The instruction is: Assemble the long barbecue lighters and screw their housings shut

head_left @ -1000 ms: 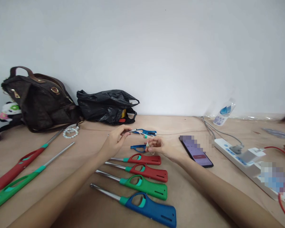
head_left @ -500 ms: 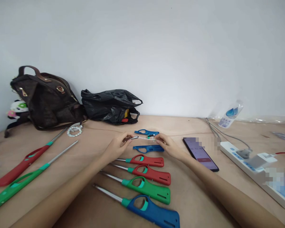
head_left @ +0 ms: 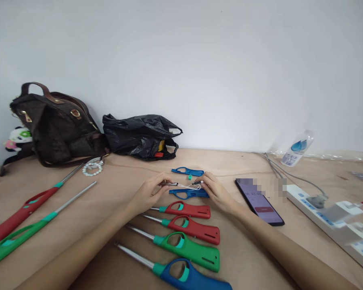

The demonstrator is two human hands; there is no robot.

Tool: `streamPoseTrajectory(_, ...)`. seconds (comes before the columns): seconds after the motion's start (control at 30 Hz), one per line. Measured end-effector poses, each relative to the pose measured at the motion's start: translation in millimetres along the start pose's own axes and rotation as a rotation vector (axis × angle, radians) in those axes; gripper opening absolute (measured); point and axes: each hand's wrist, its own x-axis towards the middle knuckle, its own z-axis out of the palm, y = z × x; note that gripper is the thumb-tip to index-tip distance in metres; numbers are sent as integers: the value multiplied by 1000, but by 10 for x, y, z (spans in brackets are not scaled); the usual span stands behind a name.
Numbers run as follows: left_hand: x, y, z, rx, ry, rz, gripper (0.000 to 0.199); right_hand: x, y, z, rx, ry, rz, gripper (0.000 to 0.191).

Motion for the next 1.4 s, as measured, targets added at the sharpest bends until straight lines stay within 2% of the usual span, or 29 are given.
streamPoseTrajectory(0.2,-12,-73,11,38,-75,43,16,-26,47,61,3,28,-2,17)
streamPoseTrajectory(0.33,-33,-147,37,57,-95,20,16,-49,85,108,-2,38,19,10)
streamPoseTrajectory(0.63,-38,-170,72,66,-65,4,16,-57,51,117,59,45,77,9)
streamPoseTrajectory(0.8,-38,-184,103,73,-20,-19,16,-31,18,79,103,123,108,10)
streamPoseTrajectory(1.07,-45,-201,121,132,5,13,13,15,-54,16,92,206,46,13)
streamPoseTrajectory(1.4,-63,-192,144,299,-47,90,14,21,-101,8,104,238,17,9)
